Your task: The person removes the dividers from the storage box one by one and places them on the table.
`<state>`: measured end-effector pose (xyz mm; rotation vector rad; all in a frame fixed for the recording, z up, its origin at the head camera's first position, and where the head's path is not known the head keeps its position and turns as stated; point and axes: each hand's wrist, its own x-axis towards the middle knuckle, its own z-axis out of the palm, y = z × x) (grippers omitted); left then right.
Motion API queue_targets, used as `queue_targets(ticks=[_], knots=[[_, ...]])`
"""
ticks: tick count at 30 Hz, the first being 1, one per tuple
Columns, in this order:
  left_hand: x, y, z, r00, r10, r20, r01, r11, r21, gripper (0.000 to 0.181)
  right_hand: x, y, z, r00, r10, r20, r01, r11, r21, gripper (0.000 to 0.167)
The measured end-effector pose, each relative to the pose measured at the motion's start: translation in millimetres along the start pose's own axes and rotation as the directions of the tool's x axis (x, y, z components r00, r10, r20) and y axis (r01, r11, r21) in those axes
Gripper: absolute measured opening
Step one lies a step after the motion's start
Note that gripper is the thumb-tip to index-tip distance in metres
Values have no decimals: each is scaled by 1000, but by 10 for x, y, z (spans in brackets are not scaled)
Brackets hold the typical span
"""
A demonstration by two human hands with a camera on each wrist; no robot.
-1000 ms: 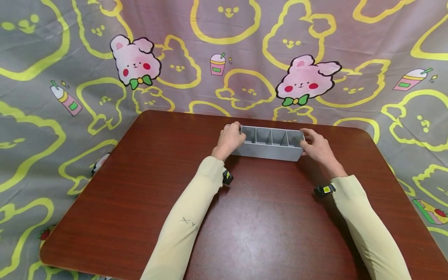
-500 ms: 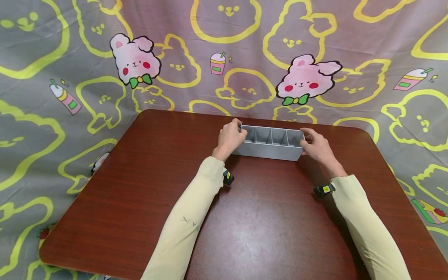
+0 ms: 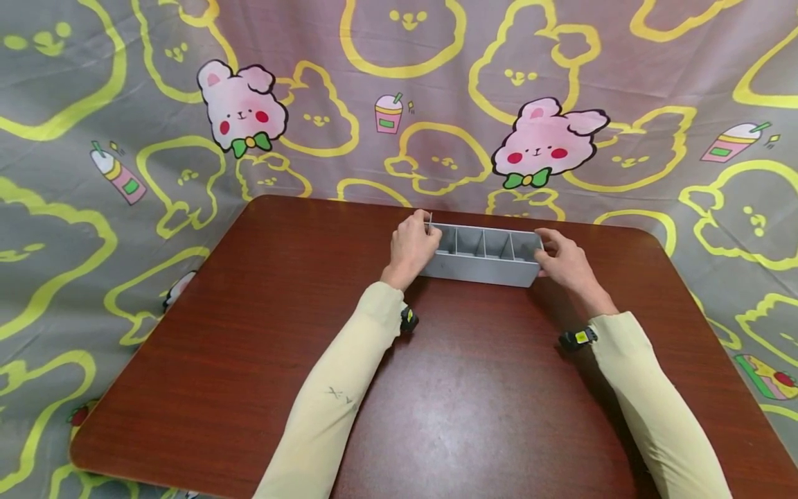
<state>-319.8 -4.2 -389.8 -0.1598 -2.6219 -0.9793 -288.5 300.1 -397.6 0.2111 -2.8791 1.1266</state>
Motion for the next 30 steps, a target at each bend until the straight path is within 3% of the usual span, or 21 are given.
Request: queue_targets(ticks=[8, 18, 25, 30], knots=[[-22, 12, 9, 1000, 14, -23, -14, 1000, 9, 27, 13, 12, 8, 1000, -2, -7, 2, 1000, -9, 52], [-5, 85, -42, 988, 70, -138, -71, 997, -2, 21, 8, 14, 2, 1000, 5, 3, -6, 1000, 6, 52], [-3, 138, -78, 985, 106, -137, -96, 992, 77, 19, -4, -1, -1, 1000, 9, 14, -9, 1000, 3, 53], [14, 168, -91, 976, 137, -168, -121, 987, 102, 16, 7, 5, -8, 1000, 0, 6, 0, 1000, -2, 53]])
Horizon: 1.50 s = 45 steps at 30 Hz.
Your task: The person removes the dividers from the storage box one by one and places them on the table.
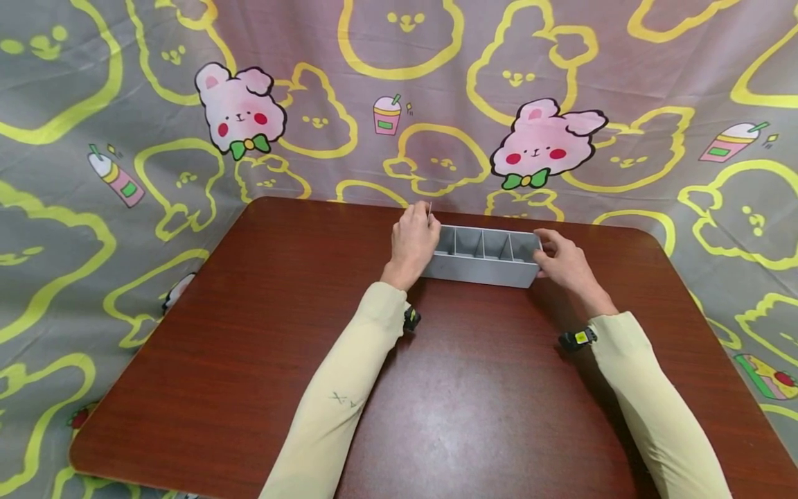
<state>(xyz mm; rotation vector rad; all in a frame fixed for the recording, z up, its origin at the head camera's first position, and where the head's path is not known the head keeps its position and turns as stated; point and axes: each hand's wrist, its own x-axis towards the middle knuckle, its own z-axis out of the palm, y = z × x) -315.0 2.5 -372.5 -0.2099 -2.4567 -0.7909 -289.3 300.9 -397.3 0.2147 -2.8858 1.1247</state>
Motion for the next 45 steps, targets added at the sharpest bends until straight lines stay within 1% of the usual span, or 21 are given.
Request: queue_targets(ticks=[4, 8, 13, 18, 21, 27, 32, 36, 41, 45], knots=[[24, 34, -39, 1000, 10, -26, -10, 1000, 3, 18, 8, -8, -9, 1000, -2, 1, 2, 1000, 3, 53], [56, 46, -78, 999, -3, -36, 2, 1000, -20, 20, 6, -8, -9, 1000, -1, 5, 1, 1000, 9, 53], [85, 27, -121, 998, -51, -24, 49, 996, -68, 21, 2, -1, -10, 1000, 0, 9, 0, 1000, 21, 54], [89, 5, -177, 995, -104, -5, 102, 985, -140, 22, 6, 0, -15, 1000, 3, 11, -3, 1000, 18, 54], [85, 13, -223, 992, -122, 11, 122, 978, -171, 23, 7, -1, -18, 1000, 6, 11, -6, 1000, 16, 54], [73, 38, -304, 986, -151, 67, 162, 959, -234, 24, 9, 0, -19, 1000, 3, 12, -3, 1000, 13, 54], [54, 43, -356, 974, -174, 144, 212, 922, -324, 24, 10, 0, -17, 1000, -3, 8, 3, 1000, 16, 53], [28, 39, -372, 964, -175, 199, 239, 897, -372, 24, 9, -2, -15, 1000, -3, 8, 3, 1000, 15, 53], [-19, 64, -349, 955, -150, 255, 245, 884, -397, 25, 7, 3, -10, 1000, 1, 10, -1, 1000, 16, 53], [-66, 87, -299, 954, -115, 277, 225, 886, -406, 24, 4, 8, -1, 1000, -2, 7, 2, 1000, 20, 53]])
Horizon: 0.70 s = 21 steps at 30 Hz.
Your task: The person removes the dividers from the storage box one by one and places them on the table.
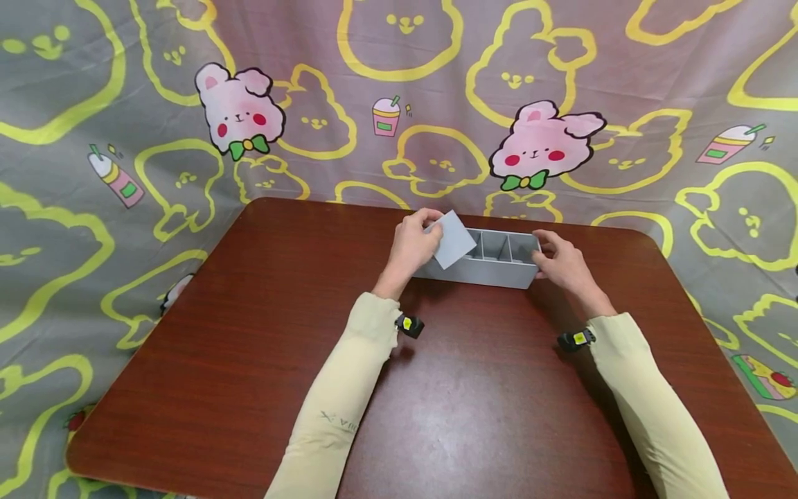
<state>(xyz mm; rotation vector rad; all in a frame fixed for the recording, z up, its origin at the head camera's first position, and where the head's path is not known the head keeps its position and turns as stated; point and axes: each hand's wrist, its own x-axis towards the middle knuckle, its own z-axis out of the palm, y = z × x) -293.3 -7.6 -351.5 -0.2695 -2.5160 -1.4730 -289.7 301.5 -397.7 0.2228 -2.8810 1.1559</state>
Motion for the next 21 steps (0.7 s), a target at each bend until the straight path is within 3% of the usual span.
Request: queue_targets(ticks=[7, 15, 21], knots=[[-50, -28, 130, 997, 23, 74, -25, 999, 33, 24, -35, 26, -9, 1000, 9, -3, -9, 1000, -4, 54], [-82, 6, 202, 994, 46, 99, -53, 996, 68, 24, 2, 8, -11, 1000, 14, -5, -14, 1000, -23, 53], [-125, 23, 279, 987, 51, 151, -61, 996, 65, 24, 12, 16, -10, 1000, 10, -4, -11, 1000, -25, 53]])
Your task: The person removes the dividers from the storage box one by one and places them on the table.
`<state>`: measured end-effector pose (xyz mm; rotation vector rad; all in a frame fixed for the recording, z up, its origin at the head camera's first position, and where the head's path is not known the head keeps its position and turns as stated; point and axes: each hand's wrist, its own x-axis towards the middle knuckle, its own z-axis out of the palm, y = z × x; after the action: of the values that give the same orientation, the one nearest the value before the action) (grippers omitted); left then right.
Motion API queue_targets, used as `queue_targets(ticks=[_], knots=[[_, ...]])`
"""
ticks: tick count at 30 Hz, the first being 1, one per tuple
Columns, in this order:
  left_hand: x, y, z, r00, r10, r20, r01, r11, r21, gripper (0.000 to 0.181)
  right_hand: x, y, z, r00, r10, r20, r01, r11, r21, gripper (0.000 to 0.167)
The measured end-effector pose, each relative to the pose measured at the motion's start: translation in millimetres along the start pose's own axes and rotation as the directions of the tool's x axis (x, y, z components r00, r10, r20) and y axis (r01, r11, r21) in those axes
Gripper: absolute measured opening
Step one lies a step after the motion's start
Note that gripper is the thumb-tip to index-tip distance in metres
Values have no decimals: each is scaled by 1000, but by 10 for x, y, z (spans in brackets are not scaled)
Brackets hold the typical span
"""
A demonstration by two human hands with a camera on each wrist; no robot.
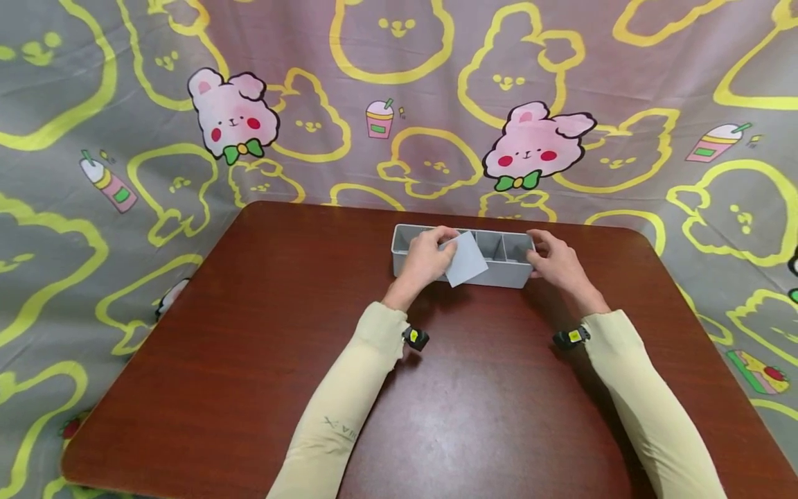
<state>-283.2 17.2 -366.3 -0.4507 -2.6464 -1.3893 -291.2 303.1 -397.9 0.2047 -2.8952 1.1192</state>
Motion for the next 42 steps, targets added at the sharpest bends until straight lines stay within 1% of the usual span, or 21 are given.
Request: queue_targets(ticks=[7, 10, 17, 20, 25, 29, 33, 37, 42], knots=[[-50, 45, 118, 999, 23, 43, -23, 1000, -8, 23, -7, 0, -6, 1000, 5, -1, -5, 1000, -1, 53], [-72, 57, 175, 998, 37, 60, -37, 999, 10, 23, -6, 1, -1, 1000, 4, 2, -4, 1000, 1, 53], [-107, 83, 287, 994, 70, 79, -76, 994, 73, 23, 5, -16, 10, 1000, -1, 16, 1, 1000, -7, 54], [-119, 94, 344, 991, 79, 105, -88, 992, 88, 22, 8, -15, 8, 1000, -2, 18, 2, 1000, -15, 54], [-152, 124, 426, 981, 96, 168, -113, 989, 98, 20, 15, -11, 13, 1000, 12, 14, -12, 1000, -16, 54], [-173, 137, 465, 972, 110, 210, -136, 984, 115, 19, 17, -15, 13, 1000, 22, 15, -22, 1000, -2, 54], [-192, 144, 495, 960, 101, 262, -137, 983, 122, 18, 17, -17, 4, 1000, 18, 20, -18, 1000, 4, 54], [-208, 158, 531, 946, 90, 311, -143, 978, 151, 18, 23, -8, 2, 1000, 15, 24, -16, 1000, 8, 54], [-238, 171, 584, 938, 68, 340, -137, 974, 182, 16, 33, -10, 17, 999, 24, 25, -24, 1000, 20, 54]])
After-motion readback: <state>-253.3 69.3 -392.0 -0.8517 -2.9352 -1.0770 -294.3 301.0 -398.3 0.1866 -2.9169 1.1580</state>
